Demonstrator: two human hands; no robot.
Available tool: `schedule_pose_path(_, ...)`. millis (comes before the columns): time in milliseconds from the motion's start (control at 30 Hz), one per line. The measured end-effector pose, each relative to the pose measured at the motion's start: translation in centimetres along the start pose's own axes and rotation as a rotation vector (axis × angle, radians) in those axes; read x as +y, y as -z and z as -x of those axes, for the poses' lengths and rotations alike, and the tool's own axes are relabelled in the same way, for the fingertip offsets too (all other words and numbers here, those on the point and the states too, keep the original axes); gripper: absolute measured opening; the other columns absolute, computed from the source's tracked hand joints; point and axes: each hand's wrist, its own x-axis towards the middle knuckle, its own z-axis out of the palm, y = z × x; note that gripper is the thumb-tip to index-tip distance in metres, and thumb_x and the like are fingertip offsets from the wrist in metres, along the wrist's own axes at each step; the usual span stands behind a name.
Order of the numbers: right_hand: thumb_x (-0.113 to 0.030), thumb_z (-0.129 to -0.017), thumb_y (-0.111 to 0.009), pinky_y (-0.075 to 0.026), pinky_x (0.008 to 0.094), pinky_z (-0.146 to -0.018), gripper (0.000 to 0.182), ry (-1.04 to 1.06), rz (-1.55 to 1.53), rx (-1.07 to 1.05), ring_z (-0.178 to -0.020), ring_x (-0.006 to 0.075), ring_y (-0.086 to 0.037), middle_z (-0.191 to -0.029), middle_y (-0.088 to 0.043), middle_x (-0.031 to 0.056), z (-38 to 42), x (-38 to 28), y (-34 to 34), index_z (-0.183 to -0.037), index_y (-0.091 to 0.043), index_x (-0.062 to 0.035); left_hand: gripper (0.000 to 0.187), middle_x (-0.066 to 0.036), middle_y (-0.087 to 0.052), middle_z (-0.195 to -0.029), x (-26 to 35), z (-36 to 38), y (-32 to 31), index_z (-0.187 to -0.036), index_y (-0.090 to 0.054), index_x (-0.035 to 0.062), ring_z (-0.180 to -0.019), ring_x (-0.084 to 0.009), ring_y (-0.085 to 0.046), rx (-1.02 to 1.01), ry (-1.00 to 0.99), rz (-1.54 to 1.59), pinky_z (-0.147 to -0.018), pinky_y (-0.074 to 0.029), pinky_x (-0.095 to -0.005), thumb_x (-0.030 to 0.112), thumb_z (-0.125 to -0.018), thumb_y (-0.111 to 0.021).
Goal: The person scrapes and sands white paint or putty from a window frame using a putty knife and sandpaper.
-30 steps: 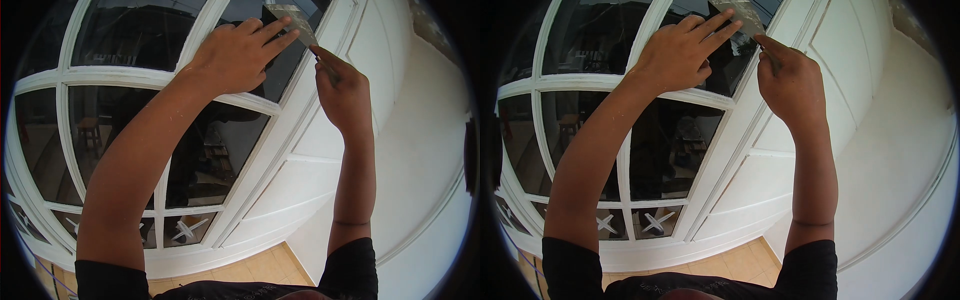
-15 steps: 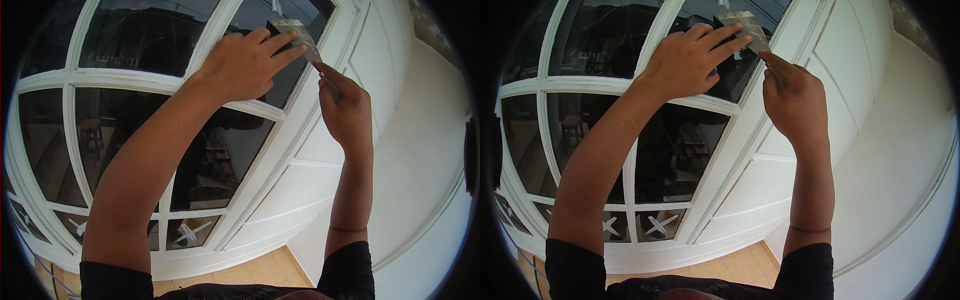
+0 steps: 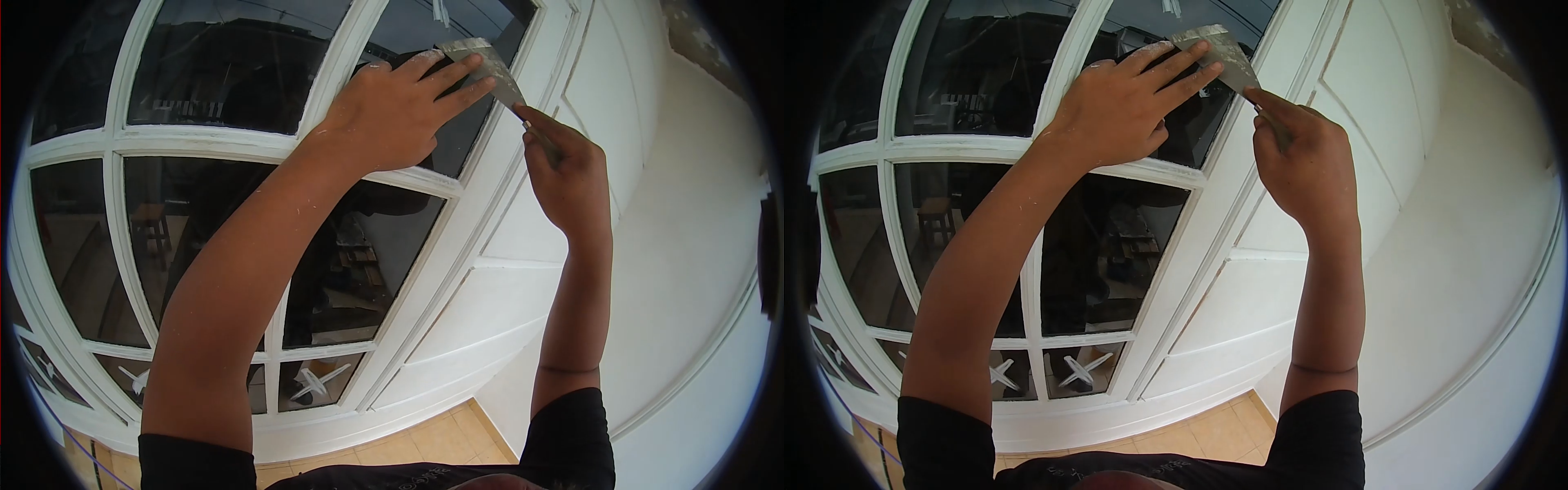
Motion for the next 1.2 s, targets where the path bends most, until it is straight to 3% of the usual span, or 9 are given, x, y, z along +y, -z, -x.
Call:
schedule_pose_path(100, -0.013, -0.094, -0.064, -0.057, 0.0362, -0.075, 0.034, 0.132, -0.001, 0.137, -0.076, 0.0266, -0.073, -0.094, -0.076, 0.0171, -1.2, 0.7, -1.6, -0.125, -0.076, -0.0178, 0.091, 0.004, -0.039, -0.166, 0.1, -0.2, 0.3, -0.164, -0.03, 0.0326, -0.137, -0.0198, -0.055, -0.034, 0.015, -0.021, -0.084, -0.061, -0.0306, 0.03, -0.085, -0.077)
schedule_pose_path(267, -0.014, -0.094, -0.065, -0.058, 0.0376, -0.076, 0.033, -0.015, 0.02, -0.004, -0.076, 0.0288, -0.073, -0.094, -0.076, 0.0171, -1.0, 0.1, 0.2, -0.125, -0.076, -0.0172, 0.092, 0.005, -0.038, -0.166, -0.1, 0.0, 0.4, -0.164, -0.03, 0.0322, -0.138, -0.0192, -0.054, -0.051, 0.035, -0.022, -0.085, -0.061, -0.0301, 0.031, -0.084, -0.077)
schedule_pose_path(367, -0.013, -0.094, -0.064, -0.058, 0.0378, -0.075, 0.033, 0.183, 0.037, 0.161, -0.075, 0.0271, -0.073, -0.092, -0.076, 0.0168, -1.7, 0.8, -1.4, -0.124, -0.076, -0.0164, 0.092, 0.005, -0.038, -0.166, 0.3, 0.0, 0.2, -0.163, -0.031, 0.0315, -0.137, -0.0191, -0.054, -0.044, 0.026, -0.009, -0.086, -0.061, -0.0298, 0.03, -0.084, -0.078)
schedule_pose_path(500, -0.013, -0.094, -0.064, -0.058, 0.0378, -0.075, 0.033, -0.028, 0.033, -0.002, -0.075, 0.0298, -0.072, -0.095, -0.077, 0.0163, -1.0, 0.2, 1.0, -0.123, -0.077, -0.0173, 0.094, 0.005, -0.036, -0.167, 0.0, 0.0, 0.3, -0.163, -0.032, 0.0297, -0.136, -0.0204, -0.055, -0.043, 0.018, -0.001, -0.086, -0.061, -0.0305, 0.028, -0.082, -0.078)
schedule_pose_path(600, -0.013, -0.093, -0.064, -0.058, 0.0373, -0.074, 0.033, 0.186, -0.011, 0.154, -0.072, 0.0277, -0.072, -0.094, -0.077, 0.0162, -1.9, 1.0, -0.8, -0.124, -0.077, -0.0185, 0.094, 0.006, -0.037, -0.167, 0.0, -0.1, 0.4, -0.163, -0.033, 0.0285, -0.136, -0.0209, -0.055, -0.036, 0.022, 0.016, -0.086, -0.061, -0.0302, 0.026, -0.081, -0.078)
schedule_pose_path(767, -0.014, -0.094, -0.065, -0.057, 0.0367, -0.073, 0.032, 0.011, -0.017, 0.013, -0.069, 0.0269, -0.069, -0.09, -0.076, 0.0164, -2.1, 0.9, 0.1, -0.123, -0.077, -0.0174, 0.093, 0.006, -0.038, -0.166, -0.1, 0.0, 0.2, -0.162, -0.033, 0.0287, -0.135, -0.0206, -0.055, 0.002, 0.035, 0.006, -0.083, -0.061, -0.0296, 0.025, -0.081, -0.077)
schedule_pose_path(833, -0.014, -0.094, -0.064, -0.056, 0.0359, -0.069, 0.032, 0.276, 0.004, 0.204, -0.063, 0.024, -0.066, -0.086, -0.076, 0.016, -2.7, 1.7, -1.0, -0.122, -0.077, -0.0173, 0.093, 0.006, -0.038, -0.166, 0.0, 0.0, 0.2, -0.163, -0.033, 0.0286, -0.135, -0.0205, -0.055, -0.015, 0.03, 0.023, -0.082, -0.062, -0.03, 0.025, -0.081, -0.077)
schedule_pose_path(967, -0.014, -0.093, -0.064, -0.057, 0.0358, -0.07, 0.033, 0.113, 0.017, 0.063, -0.064, 0.0249, -0.068, -0.089, -0.076, 0.0152, -2.3, 1.6, 0.8, -0.123, -0.077, -0.0181, 0.094, 0.006, -0.039, -0.166, -0.2, 0.1, 0.0, -0.163, -0.033, 0.0283, -0.135, -0.0205, -0.055, 0.01, 0.025, 0.008, -0.081, -0.062, -0.0296, 0.025, -0.08, -0.078)
schedule_pose_path(1200, -0.014, -0.093, -0.065, -0.057, 0.0341, -0.069, 0.032, 0.131, 0.027, 0.083, -0.063, 0.0208, -0.067, -0.089, -0.078, 0.0122, -2.7, 1.8, 0.9, -0.123, -0.078, -0.0192, 0.095, 0.006, -0.037, -0.167, 0.1, 0.1, 0.1, -0.163, -0.032, 0.0284, -0.136, -0.0207, -0.054, -0.01, 0.018, 0.012, -0.082, -0.062, -0.0292, 0.025, -0.081, -0.078)
